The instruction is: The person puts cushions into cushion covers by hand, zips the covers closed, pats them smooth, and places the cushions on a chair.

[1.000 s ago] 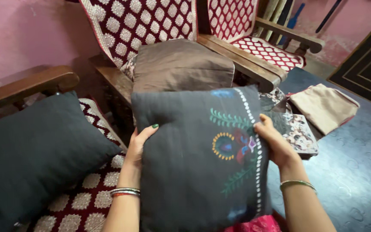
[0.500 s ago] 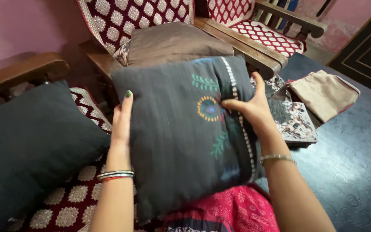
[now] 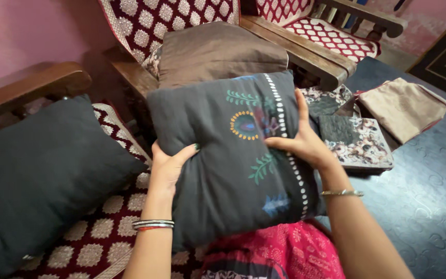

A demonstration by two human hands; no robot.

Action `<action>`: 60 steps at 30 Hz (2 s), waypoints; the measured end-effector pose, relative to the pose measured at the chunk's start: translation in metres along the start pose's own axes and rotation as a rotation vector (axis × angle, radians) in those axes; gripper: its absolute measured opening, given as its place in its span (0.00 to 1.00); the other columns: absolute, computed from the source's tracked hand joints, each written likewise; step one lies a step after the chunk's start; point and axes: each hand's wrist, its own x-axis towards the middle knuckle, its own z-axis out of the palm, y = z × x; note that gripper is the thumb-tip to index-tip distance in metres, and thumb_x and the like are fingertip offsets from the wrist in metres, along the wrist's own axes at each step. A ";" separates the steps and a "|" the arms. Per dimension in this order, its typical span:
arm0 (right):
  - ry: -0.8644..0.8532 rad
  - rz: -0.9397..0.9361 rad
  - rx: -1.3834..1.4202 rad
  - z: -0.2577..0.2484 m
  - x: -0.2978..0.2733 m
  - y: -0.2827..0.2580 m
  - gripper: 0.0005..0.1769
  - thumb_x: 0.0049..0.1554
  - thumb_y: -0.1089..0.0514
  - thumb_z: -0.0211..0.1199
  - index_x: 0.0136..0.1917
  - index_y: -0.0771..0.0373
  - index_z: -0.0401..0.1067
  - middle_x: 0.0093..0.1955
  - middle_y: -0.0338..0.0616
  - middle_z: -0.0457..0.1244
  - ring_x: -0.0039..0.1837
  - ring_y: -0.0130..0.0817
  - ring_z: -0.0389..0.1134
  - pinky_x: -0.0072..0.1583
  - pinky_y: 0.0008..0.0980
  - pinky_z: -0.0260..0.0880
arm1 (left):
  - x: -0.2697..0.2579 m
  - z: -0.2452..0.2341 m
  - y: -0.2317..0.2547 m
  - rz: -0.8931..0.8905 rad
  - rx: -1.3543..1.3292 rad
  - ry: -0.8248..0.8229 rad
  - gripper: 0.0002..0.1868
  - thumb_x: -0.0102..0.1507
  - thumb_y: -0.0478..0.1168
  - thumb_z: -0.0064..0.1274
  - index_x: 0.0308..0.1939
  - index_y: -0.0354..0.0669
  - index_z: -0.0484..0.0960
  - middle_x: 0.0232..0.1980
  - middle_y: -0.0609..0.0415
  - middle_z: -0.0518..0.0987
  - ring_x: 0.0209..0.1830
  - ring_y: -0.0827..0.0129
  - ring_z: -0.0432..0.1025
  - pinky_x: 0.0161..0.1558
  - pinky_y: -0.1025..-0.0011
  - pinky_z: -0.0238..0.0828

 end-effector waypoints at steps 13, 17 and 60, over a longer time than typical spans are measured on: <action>0.253 -0.176 -0.906 0.050 -0.014 -0.101 0.23 0.48 0.42 0.72 0.56 0.46 0.77 0.46 0.60 0.68 0.53 0.56 0.69 0.53 0.47 0.69 | -0.044 0.079 0.033 0.224 0.687 0.037 0.49 0.53 0.41 0.62 0.68 0.18 0.50 0.56 0.19 0.68 0.54 0.30 0.70 0.58 0.50 0.68; 0.278 -0.107 -1.076 0.060 0.005 -0.073 0.22 0.42 0.48 0.71 0.52 0.50 0.76 0.40 0.58 0.68 0.50 0.57 0.69 0.48 0.50 0.69 | -0.048 0.084 0.012 0.401 0.653 0.053 0.49 0.54 0.41 0.64 0.66 0.16 0.51 0.58 0.14 0.65 0.58 0.27 0.66 0.59 0.49 0.66; 0.254 0.248 -0.841 -0.015 0.018 0.057 0.24 0.36 0.42 0.74 0.45 0.54 0.83 0.44 0.58 0.71 0.65 0.58 0.67 0.67 0.46 0.66 | 0.129 0.059 0.018 0.853 0.606 -0.190 0.06 0.55 0.34 0.56 0.36 0.39 0.82 0.36 0.49 0.81 0.39 0.58 0.76 0.43 0.63 0.75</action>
